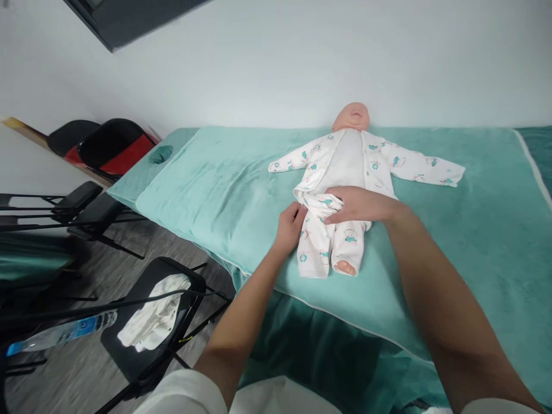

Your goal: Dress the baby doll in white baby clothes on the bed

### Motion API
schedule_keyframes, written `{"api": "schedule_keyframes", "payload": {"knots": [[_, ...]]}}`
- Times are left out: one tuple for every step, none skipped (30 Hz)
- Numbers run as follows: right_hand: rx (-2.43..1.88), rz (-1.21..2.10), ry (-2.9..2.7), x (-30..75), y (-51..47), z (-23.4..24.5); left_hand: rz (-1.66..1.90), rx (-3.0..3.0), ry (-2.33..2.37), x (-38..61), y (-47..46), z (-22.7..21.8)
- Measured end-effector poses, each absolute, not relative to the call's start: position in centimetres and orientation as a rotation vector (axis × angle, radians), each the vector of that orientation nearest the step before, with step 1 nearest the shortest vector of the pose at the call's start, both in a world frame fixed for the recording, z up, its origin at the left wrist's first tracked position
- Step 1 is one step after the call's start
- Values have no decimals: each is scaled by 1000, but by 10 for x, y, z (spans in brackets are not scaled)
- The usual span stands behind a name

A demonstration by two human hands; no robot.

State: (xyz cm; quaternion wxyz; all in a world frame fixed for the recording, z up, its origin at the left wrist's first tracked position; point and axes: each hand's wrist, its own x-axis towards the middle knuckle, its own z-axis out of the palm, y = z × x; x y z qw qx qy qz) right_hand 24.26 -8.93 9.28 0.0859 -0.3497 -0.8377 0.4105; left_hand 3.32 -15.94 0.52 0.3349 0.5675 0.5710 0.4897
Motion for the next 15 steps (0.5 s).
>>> {"api": "schedule_keyframes", "payload": {"knots": [[-1040,1223,-2486,242,-89,92,1280,1499,1494,34,-154,5],[-1039,1225,-2467,242,-89,91,1285,1519,1506,34,-149,6],[-1046,1224,-2439,242,-89,90,1293,1544,1526,34,-145,5],[-1057,1220,-2411,242,-89,89,1301,1573,1552,35,-141,5],[-1070,1212,-2384,241,-89,88,1308,1607,1583,35,-137,4],[-1080,1202,-2360,241,-89,88,1314,1643,1617,36,-135,4],[-1084,1194,-2339,241,-89,87,1318,1681,1651,36,-132,3],[-1085,1185,-2320,240,-89,86,1321,1716,1685,37,-130,3],[-1085,1171,-2302,240,-89,86,1326,1743,1720,38,-129,3],[-1088,1152,-2281,239,-89,85,1333,1759,1753,39,-128,3],[-1097,1126,-2253,238,-89,84,1339,1762,1778,39,-127,3],[-1114,1097,-2223,237,-89,83,1342,1752,1795,40,-127,4],[-1138,1066,-2190,236,-88,82,1341,1726,1805,40,-127,4],[-1165,1041,-2158,235,-88,81,1338,1692,1810,40,-128,5],[-1192,1023,-2131,234,-88,80,1332,1657,1807,40,-129,6]]}}
